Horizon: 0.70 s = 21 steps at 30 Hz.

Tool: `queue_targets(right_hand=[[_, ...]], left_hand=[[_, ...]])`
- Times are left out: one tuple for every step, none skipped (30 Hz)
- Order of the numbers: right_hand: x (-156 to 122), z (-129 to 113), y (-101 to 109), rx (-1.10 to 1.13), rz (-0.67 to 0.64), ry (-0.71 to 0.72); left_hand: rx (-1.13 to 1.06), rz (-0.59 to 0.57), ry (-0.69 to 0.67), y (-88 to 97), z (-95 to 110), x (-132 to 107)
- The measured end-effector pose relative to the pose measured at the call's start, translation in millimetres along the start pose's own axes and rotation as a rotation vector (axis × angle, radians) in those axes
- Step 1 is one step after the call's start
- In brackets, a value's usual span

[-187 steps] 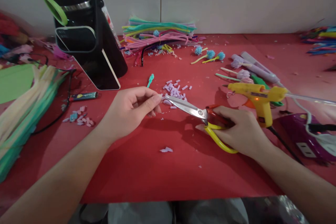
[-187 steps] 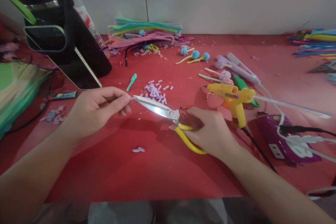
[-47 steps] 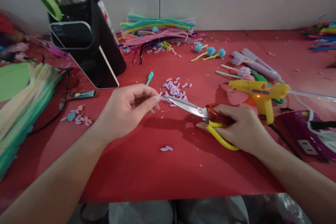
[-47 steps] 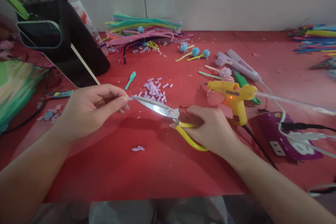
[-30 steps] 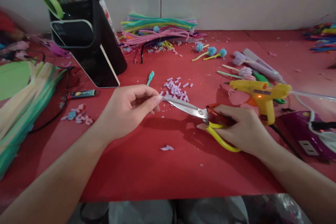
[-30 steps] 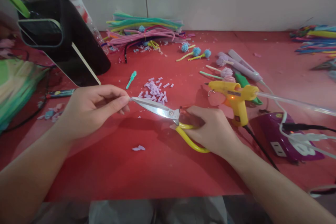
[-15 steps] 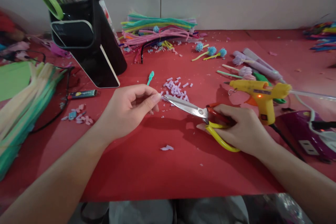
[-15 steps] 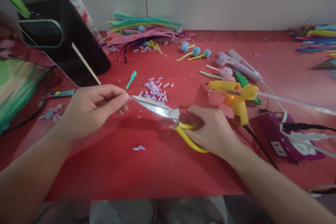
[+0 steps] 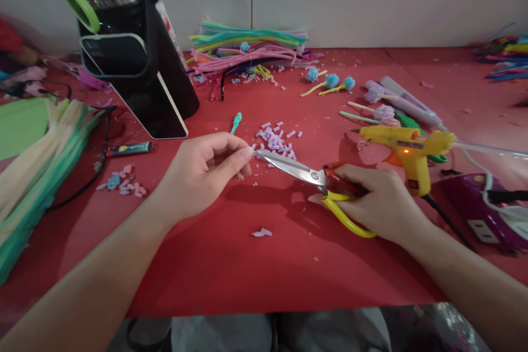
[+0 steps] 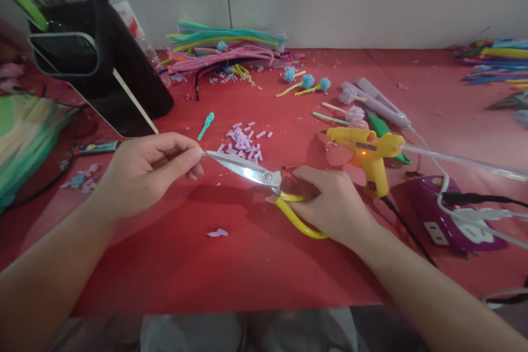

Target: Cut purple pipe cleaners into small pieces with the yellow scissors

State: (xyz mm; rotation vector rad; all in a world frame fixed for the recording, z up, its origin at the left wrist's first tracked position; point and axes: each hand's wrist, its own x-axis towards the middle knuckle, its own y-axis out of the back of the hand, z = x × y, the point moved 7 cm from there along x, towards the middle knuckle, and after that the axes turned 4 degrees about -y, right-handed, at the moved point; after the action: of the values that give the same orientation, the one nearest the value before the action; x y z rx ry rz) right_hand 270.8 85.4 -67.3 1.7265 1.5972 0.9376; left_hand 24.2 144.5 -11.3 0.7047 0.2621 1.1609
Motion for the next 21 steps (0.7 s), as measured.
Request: queue_targets(right_hand=[[0.2,-0.4,0.3,0.001,-0.002,-0.002],[0.4,-0.7,0.5,0.003,-0.004,-0.004],[0.5,-1.1,0.6,0.006,-0.006,-0.004],[0.5,-1.4,0.8,0.011,-0.007,-0.003],[0.4,-1.6,1.0,0.018,-0.005,-0.001],[0.3,-1.5,1.1,0.026,-0.003,-0.001],[0.1,-1.1,1.1,0.034,-0.003,-0.002],[-0.2,-0.4,1.1,0.043,-0.003,-0.006],[-0.6,0.4,1.0,0.052,-0.004,-0.011],[-0.9,1.1,0.8,0.060,-0.007,-0.014],[-1.2,1.4,0.9,0.066,-0.007,-0.014],[-1.5,1.4,1.0,0.066,-0.008,-0.012],[-1.7,1.1,1.1,0.063,-0.009,-0.007],[-1.8,0.7,1.0,0.057,-0.012,-0.004],[-1.9,0.3,0.9,0.053,-0.015,-0.001],[-2.0,-0.1,0.9,0.050,-0.016,0.000],[-2.0,-0.4,0.7,0.050,-0.017,0.000],[-2.1,-0.7,0.8,0.052,-0.013,0.001],[-2.2,-1.1,1.1,0.054,-0.007,0.004],[-2.3,-1.5,1.1,0.054,-0.003,0.009],[-2.4,-1.8,1.1,0.052,0.000,0.014]], left_hand=[[-0.002,-0.001,0.001,-0.1,0.1,0.1],[-0.004,-0.004,0.000,-0.3,0.4,0.2],[-0.005,-0.007,-0.001,-0.5,0.8,0.3],[-0.005,-0.011,-0.002,-0.8,1.2,0.5],[-0.005,-0.014,-0.002,-1.1,1.4,0.7],[-0.004,-0.017,0.000,-1.3,1.5,0.8],[-0.004,-0.016,0.001,-1.2,1.6,0.9],[-0.004,-0.016,0.001,-1.1,1.7,1.1],[-0.005,-0.015,-0.001,-1.0,1.8,1.2],[-0.005,-0.016,-0.004,-1.0,2.0,1.2],[-0.006,-0.016,-0.008,-0.8,2.3,1.2],[-0.009,-0.016,-0.013,-0.7,2.5,1.1],[-0.013,-0.017,-0.017,-0.6,2.7,0.9],[-0.016,-0.018,-0.017,-0.5,2.8,0.7],[-0.018,-0.018,-0.017,-0.4,2.7,0.4],[-0.017,-0.018,-0.015,-0.4,2.7,0.1],[-0.014,-0.019,-0.013,-0.5,2.5,-0.3],[-0.009,-0.019,-0.010,-0.7,2.4,-0.6],[-0.004,-0.018,-0.011,-0.9,2.5,-0.8],[0.000,-0.017,-0.013,-1.2,2.6,-1.0],[0.004,-0.017,-0.014,-1.6,2.6,-1.1]])
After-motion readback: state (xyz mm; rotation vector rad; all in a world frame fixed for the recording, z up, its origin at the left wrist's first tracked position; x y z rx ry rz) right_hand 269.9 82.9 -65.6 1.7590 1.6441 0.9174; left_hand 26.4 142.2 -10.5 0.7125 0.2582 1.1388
